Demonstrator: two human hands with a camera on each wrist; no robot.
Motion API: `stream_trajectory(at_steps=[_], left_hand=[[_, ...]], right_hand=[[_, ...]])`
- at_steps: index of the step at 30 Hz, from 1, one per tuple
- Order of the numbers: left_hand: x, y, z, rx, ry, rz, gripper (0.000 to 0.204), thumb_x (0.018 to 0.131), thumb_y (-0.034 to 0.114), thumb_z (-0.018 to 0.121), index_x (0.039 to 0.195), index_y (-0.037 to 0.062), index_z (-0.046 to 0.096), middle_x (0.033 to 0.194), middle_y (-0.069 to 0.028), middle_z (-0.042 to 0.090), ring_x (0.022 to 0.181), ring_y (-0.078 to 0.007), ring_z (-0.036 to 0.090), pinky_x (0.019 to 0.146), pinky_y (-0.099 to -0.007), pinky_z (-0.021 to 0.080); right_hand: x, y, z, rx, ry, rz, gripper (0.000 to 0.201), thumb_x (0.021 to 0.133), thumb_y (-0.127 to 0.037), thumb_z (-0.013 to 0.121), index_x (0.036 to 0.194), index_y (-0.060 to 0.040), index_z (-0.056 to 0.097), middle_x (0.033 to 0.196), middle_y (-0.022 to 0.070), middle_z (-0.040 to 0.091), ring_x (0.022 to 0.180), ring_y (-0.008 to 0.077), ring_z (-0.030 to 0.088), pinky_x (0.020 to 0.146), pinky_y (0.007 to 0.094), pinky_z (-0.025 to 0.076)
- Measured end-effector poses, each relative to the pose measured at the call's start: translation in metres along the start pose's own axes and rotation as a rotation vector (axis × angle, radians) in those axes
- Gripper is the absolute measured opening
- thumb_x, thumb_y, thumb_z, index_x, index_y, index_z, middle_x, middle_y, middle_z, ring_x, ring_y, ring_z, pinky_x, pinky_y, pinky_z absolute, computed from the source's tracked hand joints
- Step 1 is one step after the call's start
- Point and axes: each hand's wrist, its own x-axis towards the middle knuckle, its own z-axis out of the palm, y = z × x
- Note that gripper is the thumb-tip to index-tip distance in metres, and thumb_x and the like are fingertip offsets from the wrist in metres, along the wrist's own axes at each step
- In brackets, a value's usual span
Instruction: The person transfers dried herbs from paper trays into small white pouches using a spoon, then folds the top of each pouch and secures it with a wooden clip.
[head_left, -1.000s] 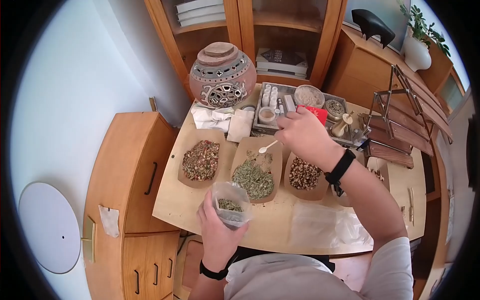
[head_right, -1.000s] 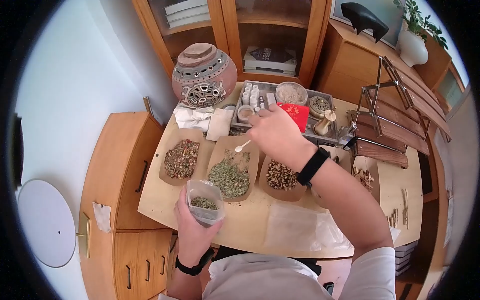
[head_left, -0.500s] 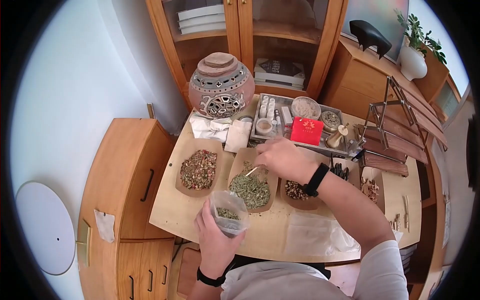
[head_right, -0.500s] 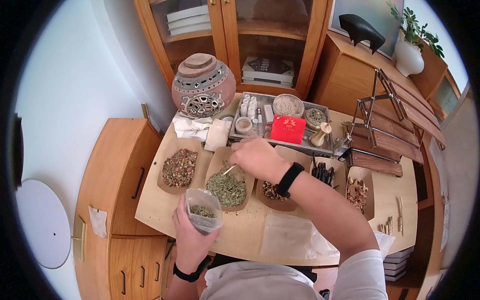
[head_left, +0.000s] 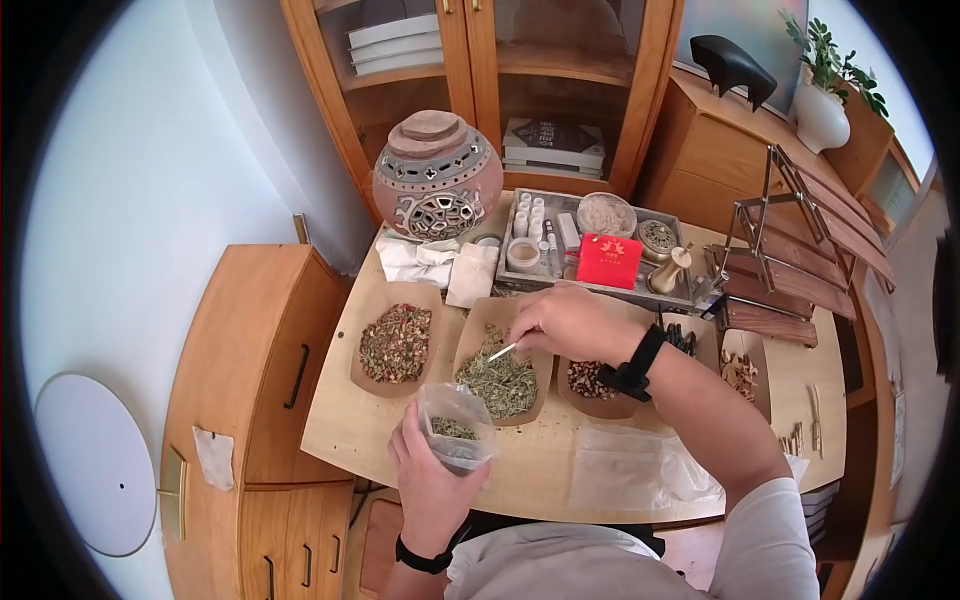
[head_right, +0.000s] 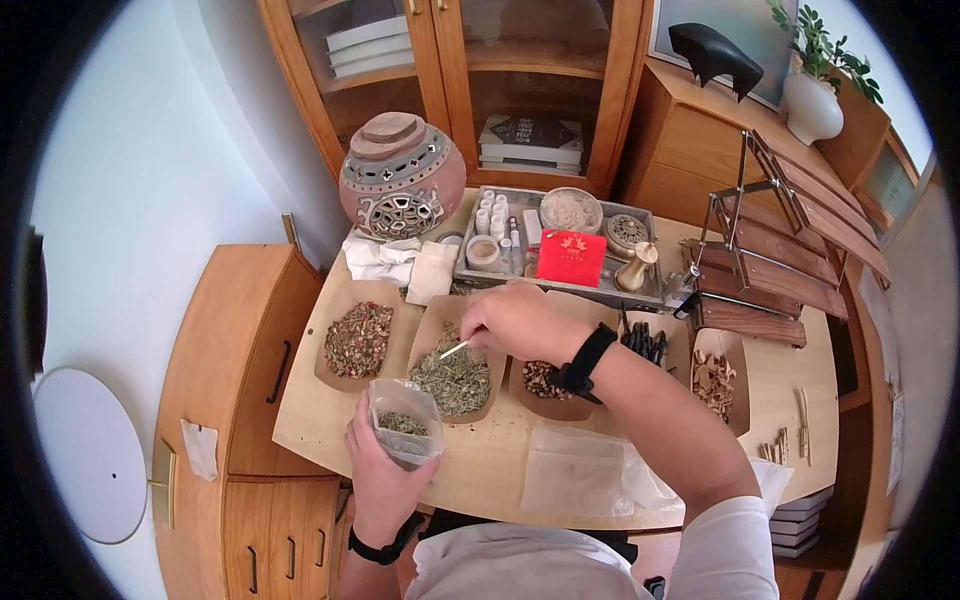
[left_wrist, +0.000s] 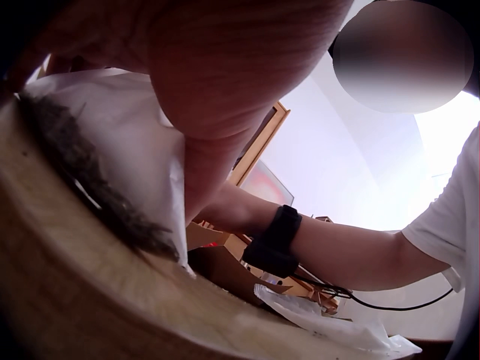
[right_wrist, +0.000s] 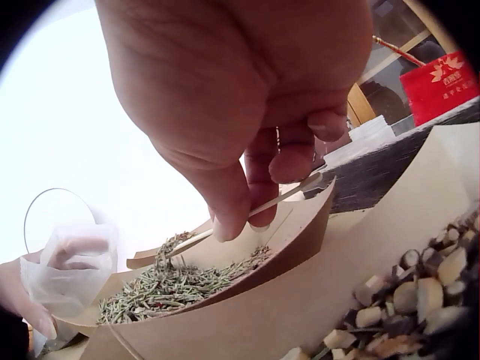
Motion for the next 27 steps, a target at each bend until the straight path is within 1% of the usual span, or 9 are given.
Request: stream_trajectory(at_steps=[6, 10, 12, 14, 15, 18, 21, 25, 27], left_hand=[[0.001, 0.003, -0.001, -0.008, -0.005, -0.024, 0.119, 0.072, 0.016, 0.096, 0.165, -0.0027, 0.025, 0.146, -0.0276, 0.047, 0.139, -0.0458, 0.046, 0.119, -0.0539, 0.040], [0.001, 0.005, -0.002, -0.012, -0.009, -0.025, 0.119, 0.073, 0.016, 0.096, 0.166, -0.0026, 0.024, 0.148, -0.0275, 0.047, 0.140, -0.0459, 0.046, 0.119, -0.0537, 0.040], [0.000, 0.004, -0.002, 0.000, -0.015, -0.025, 0.120, 0.073, 0.016, 0.096, 0.166, -0.0024, 0.024, 0.148, -0.0274, 0.046, 0.140, -0.0459, 0.046, 0.119, -0.0537, 0.040], [0.000, 0.003, -0.001, -0.006, -0.011, -0.024, 0.120, 0.072, 0.016, 0.096, 0.167, -0.0025, 0.024, 0.148, -0.0273, 0.046, 0.140, -0.0457, 0.046, 0.119, -0.0535, 0.040], [0.000, 0.003, -0.001, -0.002, -0.016, -0.020, 0.120, 0.072, 0.016, 0.096, 0.167, -0.0025, 0.024, 0.148, -0.0273, 0.046, 0.140, -0.0457, 0.046, 0.119, -0.0535, 0.040], [-0.001, -0.001, -0.001, -0.033, -0.012, 0.010, 0.119, 0.073, 0.017, 0.097, 0.164, -0.0047, 0.024, 0.148, -0.0310, 0.045, 0.138, -0.0480, 0.044, 0.117, -0.0546, 0.042], [-0.003, -0.004, -0.001, -0.067, -0.002, -0.017, 0.119, 0.073, 0.017, 0.097, 0.164, -0.0045, 0.024, 0.148, -0.0298, 0.046, 0.139, -0.0469, 0.044, 0.118, -0.0542, 0.042], [-0.001, -0.007, 0.000, -0.129, 0.014, -0.028, 0.121, 0.071, 0.016, 0.098, 0.165, -0.0031, 0.025, 0.149, -0.0273, 0.047, 0.140, -0.0450, 0.045, 0.119, -0.0537, 0.041], [-0.001, -0.009, 0.001, -0.142, 0.012, -0.029, 0.121, 0.070, 0.016, 0.098, 0.165, -0.0025, 0.025, 0.150, -0.0266, 0.047, 0.141, -0.0445, 0.045, 0.119, -0.0535, 0.041]], right_hand=[[-0.008, 0.001, -0.021, -0.026, 0.050, -0.033, 0.008, 0.090, -0.017, 0.082, 0.098, -0.0145, 0.082, 0.096, 0.0031, 0.075, 0.093, 0.0283, 0.073, 0.080, 0.0430, 0.056], [-0.008, -0.040, -0.040, -0.065, 0.051, -0.050, 0.002, 0.089, -0.016, 0.080, 0.091, -0.0161, 0.080, 0.093, 0.0040, 0.075, 0.093, 0.0286, 0.074, 0.085, 0.0441, 0.057], [-0.010, -0.063, -0.036, -0.087, 0.112, -0.132, 0.002, 0.085, -0.017, 0.078, 0.085, -0.0154, 0.079, 0.089, 0.0034, 0.073, 0.095, 0.0272, 0.073, 0.086, 0.0427, 0.057], [-0.009, -0.084, -0.031, -0.334, 0.133, -0.323, 0.005, 0.079, -0.019, 0.075, 0.078, -0.0154, 0.078, 0.085, 0.0013, 0.070, 0.097, 0.0249, 0.071, 0.085, 0.0412, 0.057], [-0.011, -0.089, -0.021, -0.387, 0.163, -0.354, 0.007, 0.076, -0.020, 0.072, 0.072, -0.0156, 0.075, 0.082, 0.0004, 0.068, 0.097, 0.0234, 0.070, 0.085, 0.0393, 0.056], [-0.006, -0.093, -0.025, -0.430, 0.169, -0.374, 0.006, 0.079, -0.018, 0.072, 0.074, -0.0159, 0.075, 0.082, 0.0004, 0.067, 0.099, 0.0221, 0.070, 0.086, 0.0381, 0.056], [-0.003, -0.082, -0.041, -0.456, 0.282, -0.327, 0.005, 0.079, -0.017, 0.072, 0.076, -0.0156, 0.075, 0.084, 0.0009, 0.068, 0.099, 0.0206, 0.071, 0.087, 0.0362, 0.056], [-0.003, -0.063, -0.032, -0.446, 0.299, -0.243, 0.004, 0.080, -0.017, 0.072, 0.078, -0.0155, 0.076, 0.088, 0.0007, 0.069, 0.099, 0.0197, 0.071, 0.087, 0.0349, 0.056], [-0.003, -0.059, -0.027, -0.490, 0.200, -0.255, 0.005, 0.080, -0.017, 0.072, 0.077, -0.0142, 0.075, 0.090, 0.0015, 0.069, 0.099, 0.0206, 0.072, 0.088, 0.0355, 0.057]])
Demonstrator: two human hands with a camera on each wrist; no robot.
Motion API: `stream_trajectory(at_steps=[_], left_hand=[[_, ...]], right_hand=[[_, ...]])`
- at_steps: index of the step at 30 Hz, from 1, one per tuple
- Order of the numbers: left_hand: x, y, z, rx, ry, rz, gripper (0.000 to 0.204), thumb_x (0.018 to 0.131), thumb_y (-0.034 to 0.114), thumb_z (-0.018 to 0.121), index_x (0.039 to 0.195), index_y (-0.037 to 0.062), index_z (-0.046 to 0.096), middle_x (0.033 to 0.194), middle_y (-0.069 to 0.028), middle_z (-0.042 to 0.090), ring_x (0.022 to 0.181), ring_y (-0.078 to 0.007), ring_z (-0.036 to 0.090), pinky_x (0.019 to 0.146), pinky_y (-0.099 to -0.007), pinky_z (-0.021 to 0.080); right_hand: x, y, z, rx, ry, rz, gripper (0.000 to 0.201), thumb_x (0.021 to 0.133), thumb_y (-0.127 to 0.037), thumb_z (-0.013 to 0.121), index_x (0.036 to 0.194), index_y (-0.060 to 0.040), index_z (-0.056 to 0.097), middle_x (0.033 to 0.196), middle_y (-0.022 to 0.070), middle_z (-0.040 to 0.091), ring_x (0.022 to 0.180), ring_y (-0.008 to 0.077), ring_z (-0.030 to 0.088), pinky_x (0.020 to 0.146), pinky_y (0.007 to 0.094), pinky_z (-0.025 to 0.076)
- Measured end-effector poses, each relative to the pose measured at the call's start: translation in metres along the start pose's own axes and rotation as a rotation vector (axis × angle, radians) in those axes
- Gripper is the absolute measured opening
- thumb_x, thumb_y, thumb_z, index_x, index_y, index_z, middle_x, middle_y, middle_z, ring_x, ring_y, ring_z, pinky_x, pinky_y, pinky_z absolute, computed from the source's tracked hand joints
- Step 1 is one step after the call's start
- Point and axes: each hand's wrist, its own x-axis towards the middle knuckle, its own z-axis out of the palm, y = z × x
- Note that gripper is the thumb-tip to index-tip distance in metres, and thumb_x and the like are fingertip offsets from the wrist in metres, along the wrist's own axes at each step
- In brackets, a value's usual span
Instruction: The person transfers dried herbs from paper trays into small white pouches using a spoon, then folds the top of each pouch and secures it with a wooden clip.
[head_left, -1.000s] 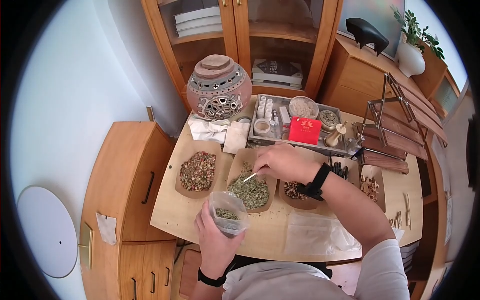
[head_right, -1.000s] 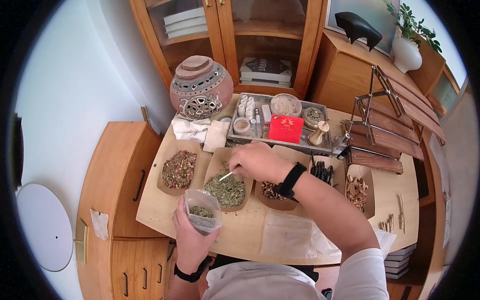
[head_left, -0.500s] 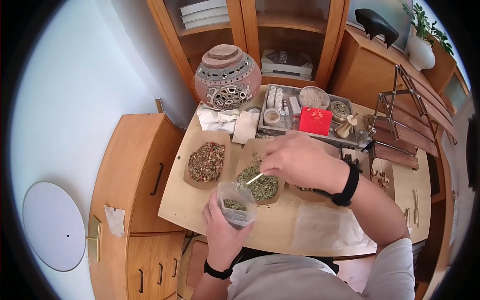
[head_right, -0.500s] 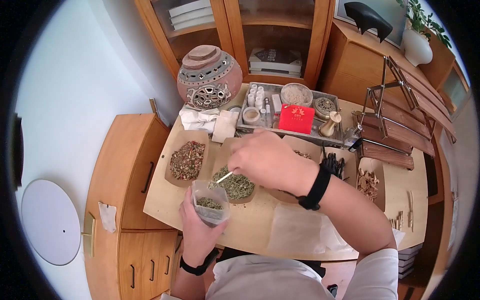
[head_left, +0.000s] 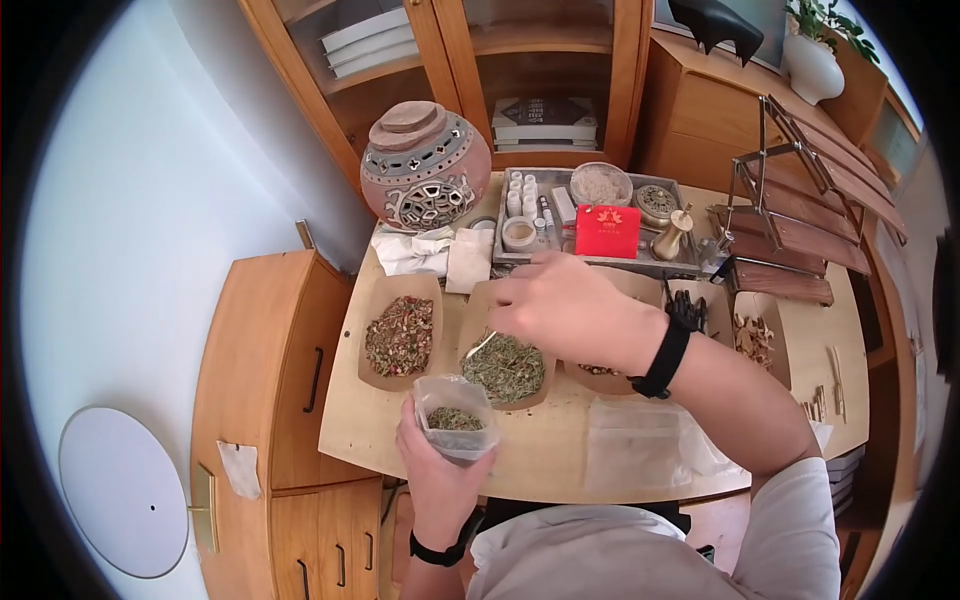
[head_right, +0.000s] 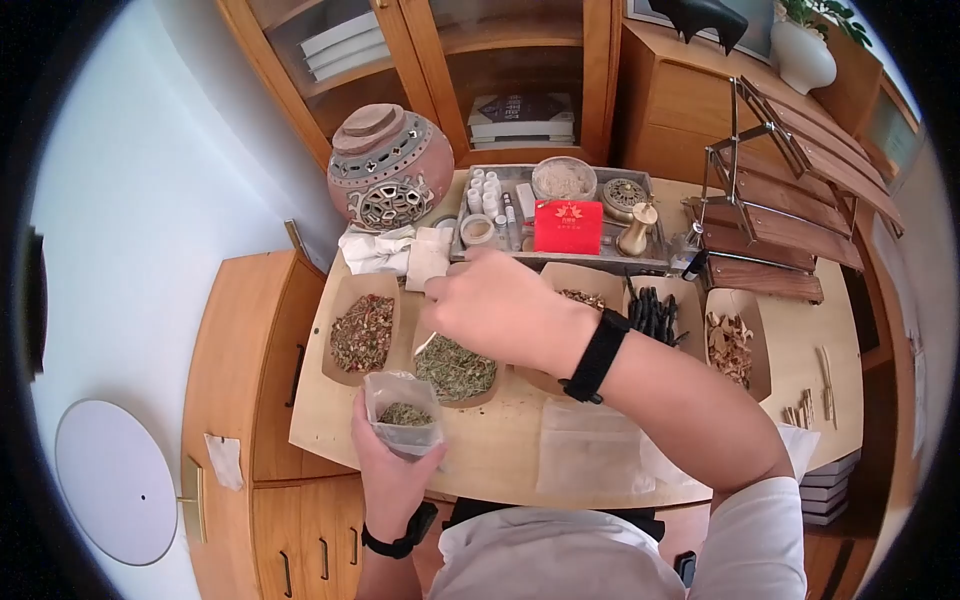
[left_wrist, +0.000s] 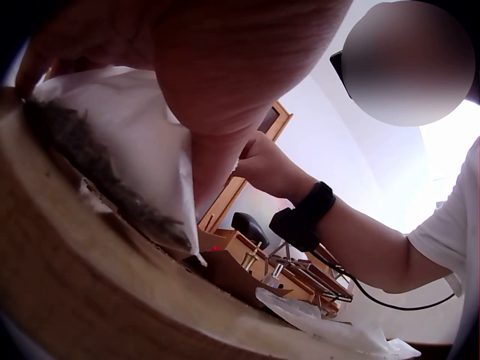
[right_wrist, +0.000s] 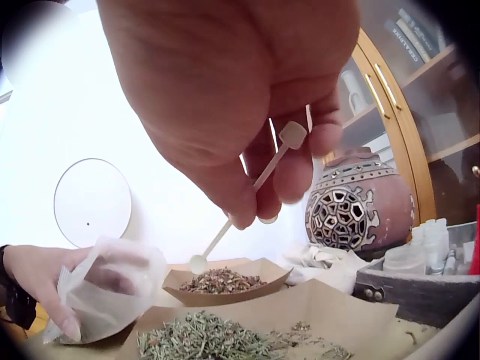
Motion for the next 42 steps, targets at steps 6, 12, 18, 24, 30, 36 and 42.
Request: stream_trajectory(at_steps=[6, 12, 18, 24, 30, 36, 42], left_hand=[[-0.001, 0.004, -0.001, 0.005, -0.014, -0.048, 0.121, 0.071, 0.007, 0.096, 0.168, -0.0012, 0.023, 0.159, -0.0214, 0.041, 0.147, -0.0343, 0.046, 0.122, -0.0459, 0.042], [-0.001, 0.004, -0.001, 0.059, -0.005, -0.039, 0.122, 0.071, 0.007, 0.096, 0.168, -0.0020, 0.023, 0.159, -0.0230, 0.042, 0.147, -0.0366, 0.046, 0.123, -0.0480, 0.040], [-0.001, 0.002, 0.001, 0.065, 0.016, 0.007, 0.121, 0.070, 0.014, 0.096, 0.165, -0.0046, 0.024, 0.150, -0.0290, 0.046, 0.141, -0.0461, 0.044, 0.120, -0.0546, 0.038], [-0.001, 0.003, 0.000, 0.063, -0.004, 0.000, 0.120, 0.070, 0.015, 0.095, 0.165, -0.0048, 0.024, 0.150, -0.0291, 0.046, 0.141, -0.0464, 0.044, 0.121, -0.0548, 0.038], [-0.003, -0.002, -0.001, 0.053, 0.005, 0.005, 0.120, 0.070, 0.014, 0.096, 0.165, -0.0051, 0.024, 0.151, -0.0292, 0.045, 0.142, -0.0464, 0.044, 0.121, -0.0544, 0.038], [-0.003, 0.000, 0.000, 0.073, -0.010, 0.010, 0.121, 0.071, 0.015, 0.097, 0.165, -0.0043, 0.024, 0.151, -0.0293, 0.046, 0.142, -0.0464, 0.044, 0.120, -0.0538, 0.039], [-0.003, 0.001, -0.001, 0.052, -0.006, -0.001, 0.121, 0.071, 0.014, 0.097, 0.165, -0.0040, 0.024, 0.151, -0.0295, 0.046, 0.142, -0.0467, 0.044, 0.120, -0.0544, 0.039]], right_hand=[[0.004, -0.009, 0.028, 0.117, 0.099, -0.064, 0.006, 0.080, -0.016, 0.071, 0.078, -0.0132, 0.076, 0.089, 0.0037, 0.070, 0.101, 0.0233, 0.071, 0.091, 0.0377, 0.059], [-0.005, -0.002, 0.037, 0.165, 0.079, -0.068, 0.007, 0.081, -0.016, 0.071, 0.079, -0.0135, 0.077, 0.093, 0.0045, 0.071, 0.102, 0.0256, 0.072, 0.091, 0.0369, 0.059], [-0.015, 0.016, 0.026, 0.077, -0.001, 0.013, 0.008, 0.082, -0.014, 0.070, 0.080, -0.0128, 0.078, 0.092, 0.0054, 0.071, 0.102, 0.0273, 0.073, 0.091, 0.0393, 0.059], [-0.002, 0.004, 0.031, 0.134, 0.105, -0.012, 0.008, 0.082, -0.015, 0.070, 0.079, -0.0146, 0.078, 0.093, 0.0041, 0.071, 0.102, 0.0244, 0.073, 0.088, 0.0379, 0.059], [-0.013, 0.011, 0.044, 0.094, 0.013, -0.016, 0.005, 0.082, -0.014, 0.069, 0.082, -0.0120, 0.074, 0.098, 0.0060, 0.067, 0.103, 0.0272, 0.069, 0.092, 0.0406, 0.057], [-0.020, 0.014, 0.010, 0.048, 0.021, 0.039, 0.008, 0.082, -0.014, 0.070, 0.083, -0.0147, 0.078, 0.093, 0.0047, 0.070, 0.102, 0.0257, 0.072, 0.091, 0.0387, 0.059], [-0.021, -0.002, 0.004, 0.174, -0.055, -0.035, 0.006, 0.081, -0.013, 0.070, 0.083, -0.0127, 0.076, 0.093, 0.0050, 0.070, 0.101, 0.0271, 0.072, 0.090, 0.0408, 0.059]])
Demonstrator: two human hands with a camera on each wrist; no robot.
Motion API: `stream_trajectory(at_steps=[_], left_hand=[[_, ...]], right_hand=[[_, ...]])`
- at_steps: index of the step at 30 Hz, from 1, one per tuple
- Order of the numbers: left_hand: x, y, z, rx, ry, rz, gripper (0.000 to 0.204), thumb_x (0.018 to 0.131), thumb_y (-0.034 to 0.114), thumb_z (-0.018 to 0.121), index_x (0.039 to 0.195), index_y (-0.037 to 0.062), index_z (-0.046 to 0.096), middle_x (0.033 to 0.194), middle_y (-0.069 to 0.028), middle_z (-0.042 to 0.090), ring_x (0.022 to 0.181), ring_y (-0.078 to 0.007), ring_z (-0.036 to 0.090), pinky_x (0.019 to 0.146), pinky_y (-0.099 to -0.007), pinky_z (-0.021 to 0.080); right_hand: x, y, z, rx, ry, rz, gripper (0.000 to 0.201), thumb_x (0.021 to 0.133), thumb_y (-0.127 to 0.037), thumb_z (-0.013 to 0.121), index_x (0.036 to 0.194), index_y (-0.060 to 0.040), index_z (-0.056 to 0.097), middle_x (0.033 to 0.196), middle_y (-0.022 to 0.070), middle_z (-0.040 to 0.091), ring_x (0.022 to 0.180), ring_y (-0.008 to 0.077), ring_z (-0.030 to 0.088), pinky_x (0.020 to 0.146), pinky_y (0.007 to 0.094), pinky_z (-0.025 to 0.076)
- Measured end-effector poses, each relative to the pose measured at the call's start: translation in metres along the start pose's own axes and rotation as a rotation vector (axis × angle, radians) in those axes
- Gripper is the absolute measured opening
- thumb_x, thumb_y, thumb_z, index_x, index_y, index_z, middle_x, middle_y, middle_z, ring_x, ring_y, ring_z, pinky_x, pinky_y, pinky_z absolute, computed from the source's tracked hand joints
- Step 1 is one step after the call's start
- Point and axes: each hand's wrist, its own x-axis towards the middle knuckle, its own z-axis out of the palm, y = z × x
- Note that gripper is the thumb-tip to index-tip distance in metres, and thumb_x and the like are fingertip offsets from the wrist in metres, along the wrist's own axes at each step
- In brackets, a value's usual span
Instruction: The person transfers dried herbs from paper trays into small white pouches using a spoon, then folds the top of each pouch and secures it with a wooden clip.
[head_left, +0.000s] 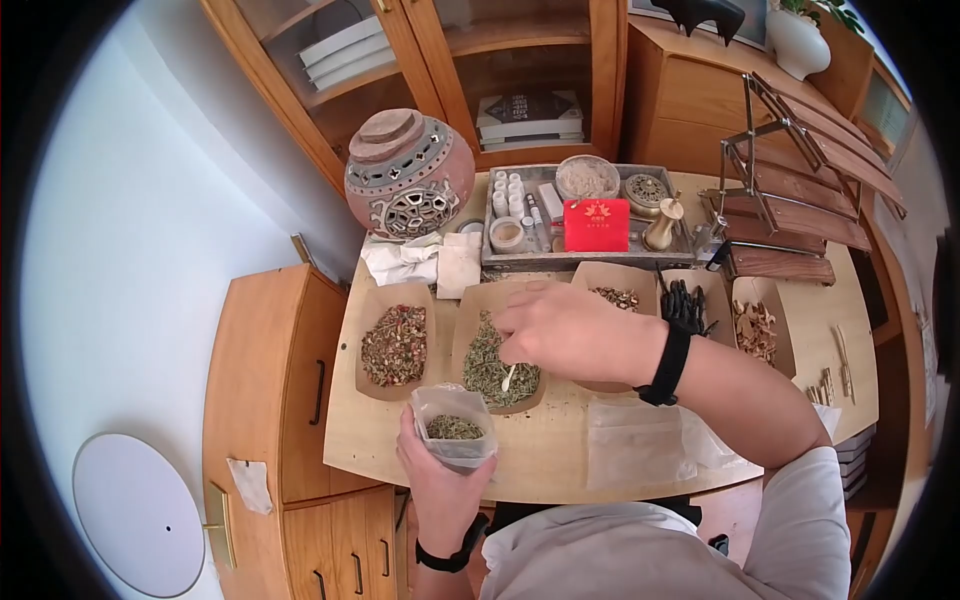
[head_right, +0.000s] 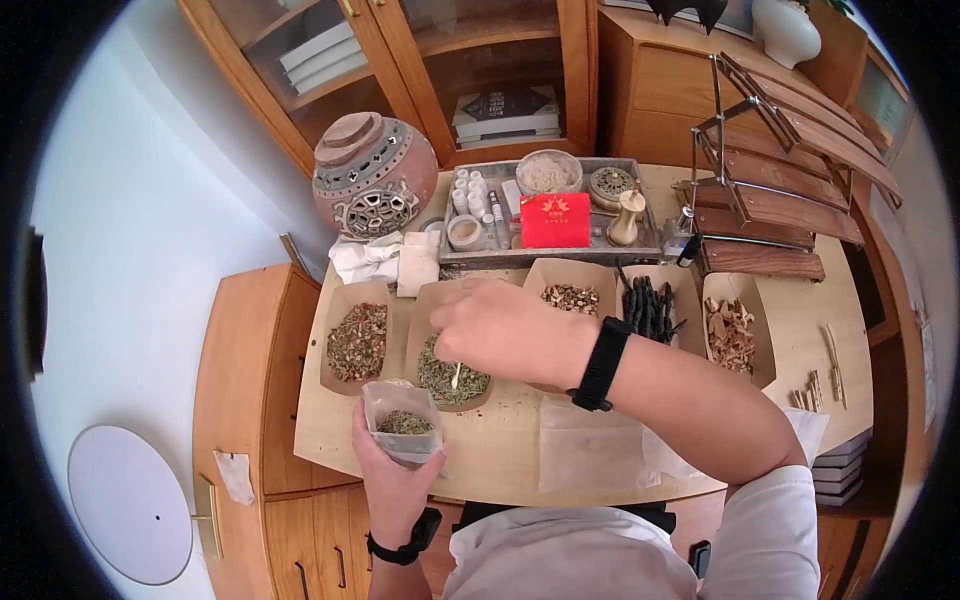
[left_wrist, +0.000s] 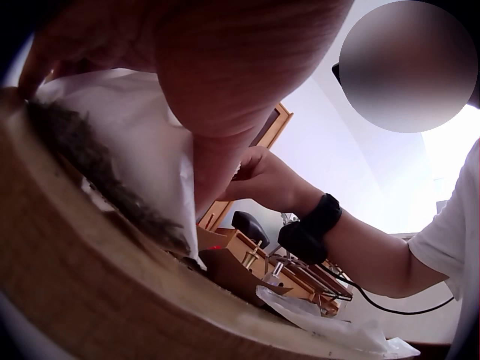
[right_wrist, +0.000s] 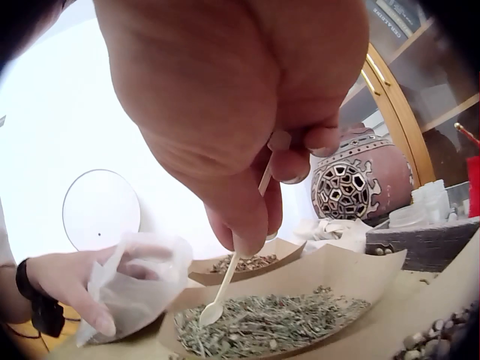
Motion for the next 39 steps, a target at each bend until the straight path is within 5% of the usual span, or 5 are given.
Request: stream_trajectory(at_steps=[8, 13, 25, 32, 39], left_hand=[[-0.001, -0.001, 0.000, 0.017, -0.001, 0.012, 0.121, 0.070, 0.013, 0.097, 0.165, -0.0035, 0.024, 0.150, -0.0288, 0.046, 0.142, -0.0466, 0.044, 0.120, -0.0544, 0.039], [0.000, 0.004, -0.001, 0.030, -0.018, -0.003, 0.122, 0.070, 0.011, 0.096, 0.167, -0.0029, 0.023, 0.156, -0.0269, 0.042, 0.146, -0.0427, 0.044, 0.123, -0.0513, 0.038], [0.001, 0.002, -0.002, -0.027, -0.025, 0.002, 0.120, 0.070, 0.012, 0.096, 0.165, -0.0038, 0.024, 0.150, -0.0283, 0.045, 0.141, -0.0460, 0.044, 0.120, -0.0538, 0.039], [0.002, -0.001, -0.003, -0.013, -0.032, 0.019, 0.120, 0.070, 0.013, 0.095, 0.165, -0.0041, 0.023, 0.150, -0.0286, 0.045, 0.141, -0.0460, 0.043, 0.120, -0.0537, 0.039], [0.003, 0.005, -0.003, 0.031, -0.031, 0.016, 0.121, 0.071, 0.014, 0.096, 0.165, -0.0039, 0.022, 0.149, -0.0292, 0.045, 0.141, -0.0467, 0.043, 0.119, -0.0547, 0.040]], right_hand=[[-0.008, 0.019, -0.002, -0.048, 0.066, 0.093, 0.007, 0.083, -0.012, 0.071, 0.082, -0.0129, 0.078, 0.091, 0.0081, 0.073, 0.098, 0.0303, 0.074, 0.085, 0.0435, 0.060], [-0.008, 0.009, -0.018, 0.141, -0.276, 0.307, 0.004, 0.086, -0.011, 0.074, 0.089, -0.0107, 0.077, 0.091, 0.0074, 0.073, 0.098, 0.0329, 0.073, 0.087, 0.0463, 0.059], [0.005, 0.003, 0.010, 0.205, -0.001, 0.217, 0.007, 0.083, -0.007, 0.072, 0.081, -0.0061, 0.078, 0.085, 0.0163, 0.076, 0.088, 0.0377, 0.076, 0.079, 0.0487, 0.061], [0.008, 0.013, 0.024, 0.069, -0.258, 0.380, 0.007, 0.090, -0.012, 0.072, 0.092, -0.0078, 0.077, 0.094, 0.0112, 0.075, 0.099, 0.0353, 0.073, 0.089, 0.0486, 0.058], [-0.010, 0.046, 0.003, 0.103, -0.064, 0.375, 0.006, 0.090, -0.011, 0.073, 0.093, -0.0086, 0.078, 0.093, 0.0108, 0.074, 0.100, 0.0345, 0.073, 0.091, 0.0478, 0.058]])
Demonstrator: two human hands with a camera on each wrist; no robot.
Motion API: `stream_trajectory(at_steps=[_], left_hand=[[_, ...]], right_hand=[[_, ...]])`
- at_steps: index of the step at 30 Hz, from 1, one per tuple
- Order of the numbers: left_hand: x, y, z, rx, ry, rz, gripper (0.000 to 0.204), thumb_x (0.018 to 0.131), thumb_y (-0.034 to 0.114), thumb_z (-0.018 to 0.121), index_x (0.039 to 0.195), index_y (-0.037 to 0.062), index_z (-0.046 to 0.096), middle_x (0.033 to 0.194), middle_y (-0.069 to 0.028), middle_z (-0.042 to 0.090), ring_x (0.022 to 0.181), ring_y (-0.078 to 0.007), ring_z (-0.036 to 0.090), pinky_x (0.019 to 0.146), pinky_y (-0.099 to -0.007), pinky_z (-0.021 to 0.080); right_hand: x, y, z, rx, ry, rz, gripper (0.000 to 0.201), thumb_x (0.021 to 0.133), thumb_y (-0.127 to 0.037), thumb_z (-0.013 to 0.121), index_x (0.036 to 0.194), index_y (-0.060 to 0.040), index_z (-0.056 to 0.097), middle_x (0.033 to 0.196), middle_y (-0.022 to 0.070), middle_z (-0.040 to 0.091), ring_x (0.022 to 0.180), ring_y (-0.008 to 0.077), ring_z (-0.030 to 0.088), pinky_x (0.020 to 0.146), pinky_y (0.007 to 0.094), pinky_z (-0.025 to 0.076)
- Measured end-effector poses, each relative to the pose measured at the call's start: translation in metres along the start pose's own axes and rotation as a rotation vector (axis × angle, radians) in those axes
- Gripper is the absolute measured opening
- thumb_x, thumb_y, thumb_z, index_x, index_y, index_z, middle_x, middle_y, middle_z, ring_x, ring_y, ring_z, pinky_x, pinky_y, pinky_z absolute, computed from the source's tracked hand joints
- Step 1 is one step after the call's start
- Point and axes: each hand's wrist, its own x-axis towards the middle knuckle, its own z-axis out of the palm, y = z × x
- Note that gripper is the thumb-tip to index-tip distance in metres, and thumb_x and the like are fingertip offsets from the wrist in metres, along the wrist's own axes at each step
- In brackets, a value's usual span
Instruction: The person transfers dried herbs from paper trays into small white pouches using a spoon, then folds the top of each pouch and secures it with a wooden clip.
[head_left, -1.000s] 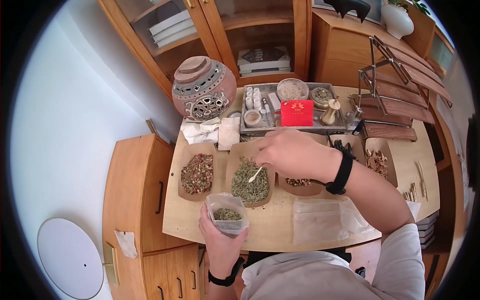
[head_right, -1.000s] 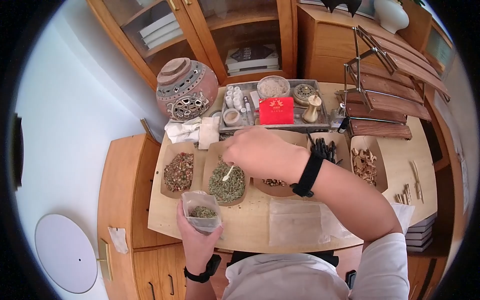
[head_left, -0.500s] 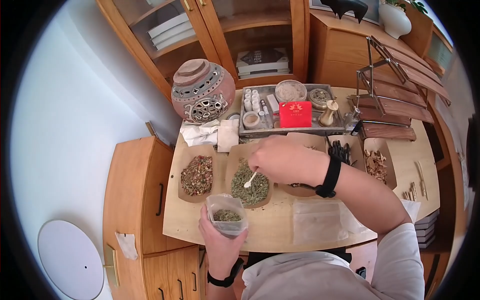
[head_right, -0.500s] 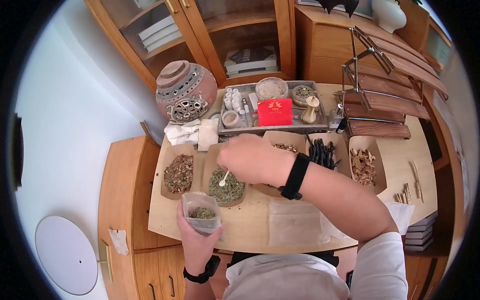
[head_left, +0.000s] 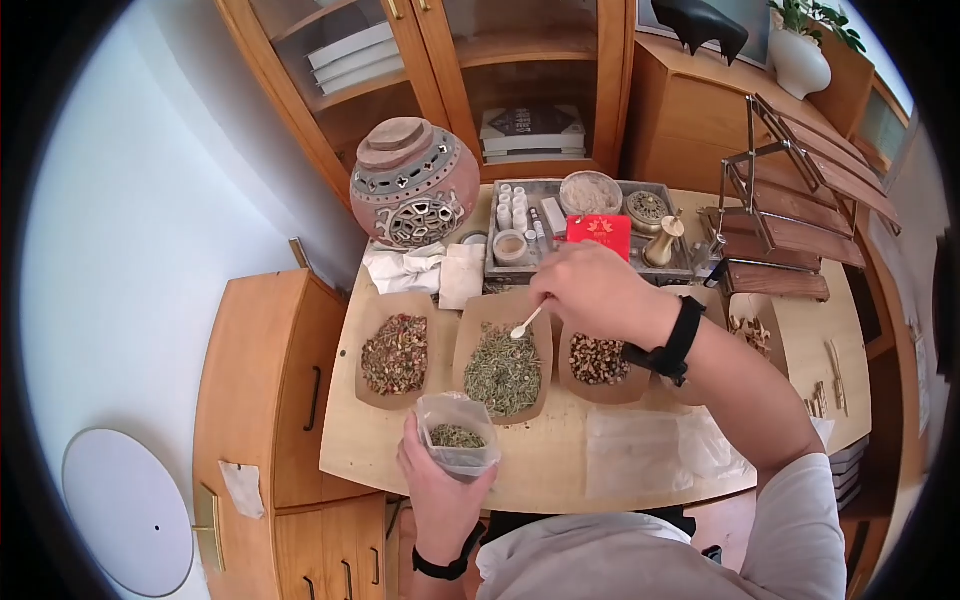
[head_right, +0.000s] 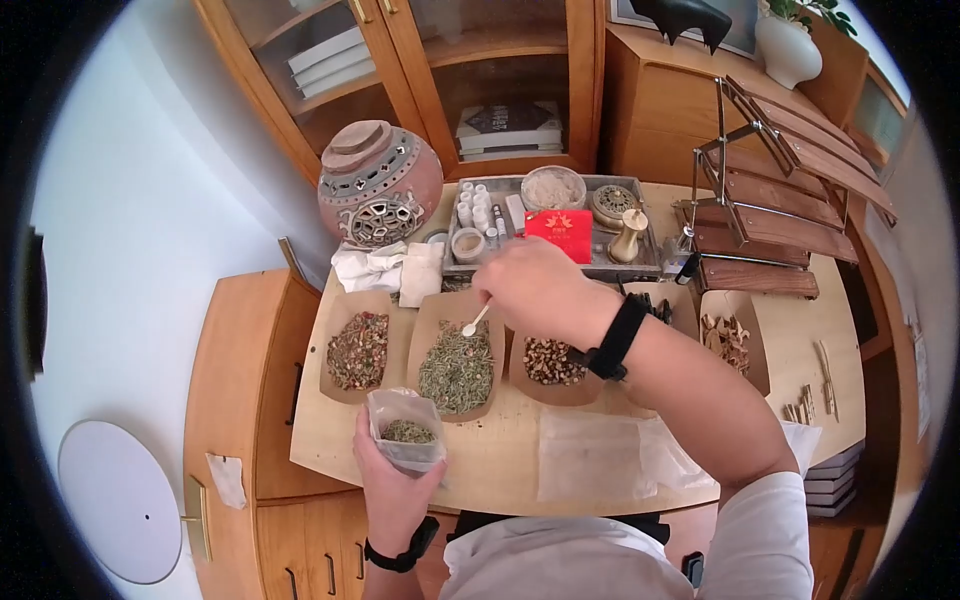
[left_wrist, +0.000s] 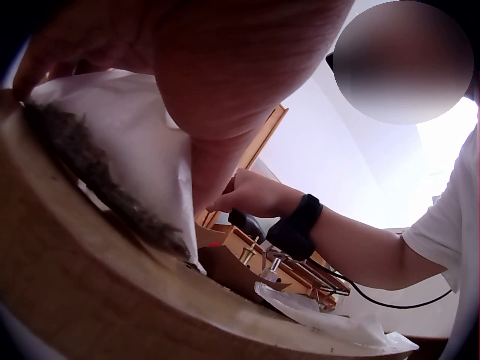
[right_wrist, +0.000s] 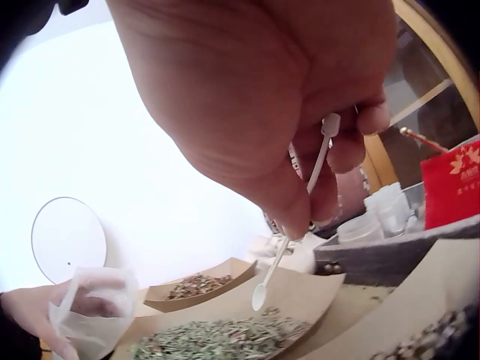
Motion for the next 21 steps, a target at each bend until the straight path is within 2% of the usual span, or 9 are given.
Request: stream_trajectory(at_steps=[2, 4, 7, 9, 16, 19, 21], left_hand=[[0.001, 0.001, 0.000, 0.000, -0.009, -0.017, 0.121, 0.072, 0.015, 0.096, 0.165, -0.0038, 0.022, 0.149, -0.0291, 0.045, 0.141, -0.0469, 0.043, 0.118, -0.0551, 0.041], [0.001, 0.000, 0.000, 0.004, -0.003, -0.011, 0.121, 0.072, 0.015, 0.096, 0.165, -0.0037, 0.022, 0.149, -0.0292, 0.045, 0.141, -0.0470, 0.043, 0.118, -0.0552, 0.041], [0.002, 0.002, -0.001, 0.018, -0.002, -0.007, 0.121, 0.071, 0.016, 0.096, 0.165, -0.0034, 0.022, 0.148, -0.0295, 0.045, 0.140, -0.0473, 0.043, 0.118, -0.0554, 0.041], [0.002, 0.001, -0.001, 0.025, -0.004, -0.013, 0.121, 0.071, 0.016, 0.097, 0.165, -0.0032, 0.022, 0.149, -0.0297, 0.045, 0.140, -0.0475, 0.043, 0.118, -0.0555, 0.041], [0.002, 0.002, -0.002, 0.058, -0.011, -0.003, 0.123, 0.071, 0.017, 0.097, 0.166, -0.0028, 0.022, 0.149, -0.0305, 0.045, 0.140, -0.0481, 0.043, 0.118, -0.0558, 0.041], [0.002, 0.004, -0.001, 0.057, -0.004, -0.022, 0.124, 0.071, 0.019, 0.097, 0.166, -0.0037, 0.021, 0.149, -0.0307, 0.045, 0.140, -0.0482, 0.043, 0.118, -0.0559, 0.040], [0.003, 0.005, -0.001, 0.055, 0.003, -0.027, 0.125, 0.070, 0.019, 0.098, 0.166, -0.0042, 0.020, 0.149, -0.0308, 0.045, 0.140, -0.0483, 0.043, 0.118, -0.0560, 0.040]], right_hand=[[-0.001, 0.013, -0.001, -0.164, 0.098, 0.073, 0.004, 0.090, -0.011, 0.074, 0.091, -0.0097, 0.078, 0.092, 0.0099, 0.074, 0.099, 0.0338, 0.073, 0.091, 0.0474, 0.057], [-0.001, 0.020, 0.004, -0.214, 0.057, 0.104, 0.004, 0.090, -0.012, 0.075, 0.089, -0.0100, 0.078, 0.094, 0.0095, 0.074, 0.099, 0.0330, 0.073, 0.092, 0.0477, 0.056], [0.000, 0.020, 0.015, -0.141, -0.050, 0.101, 0.005, 0.091, -0.014, 0.075, 0.090, -0.0097, 0.079, 0.095, 0.0098, 0.075, 0.099, 0.0331, 0.073, 0.092, 0.0483, 0.057], [0.002, 0.013, 0.022, 0.014, -0.142, 0.128, 0.008, 0.091, -0.015, 0.075, 0.095, -0.0090, 0.080, 0.098, 0.0111, 0.077, 0.099, 0.0339, 0.074, 0.091, 0.0481, 0.057], [0.008, -0.007, 0.035, 0.303, -0.249, 0.229, 0.014, 0.094, -0.016, 0.073, 0.102, -0.0083, 0.082, 0.102, 0.0144, 0.080, 0.102, 0.0337, 0.076, 0.091, 0.0471, 0.059], [0.009, -0.007, 0.036, 0.373, -0.224, 0.226, 0.016, 0.096, -0.018, 0.073, 0.103, -0.0077, 0.082, 0.101, 0.0142, 0.081, 0.100, 0.0333, 0.076, 0.091, 0.0453, 0.059], [0.009, -0.007, 0.033, 0.452, -0.257, 0.249, 0.018, 0.097, -0.015, 0.074, 0.109, -0.0022, 0.081, 0.102, 0.0139, 0.081, 0.097, 0.0273, 0.077, 0.091, 0.0388, 0.059]])
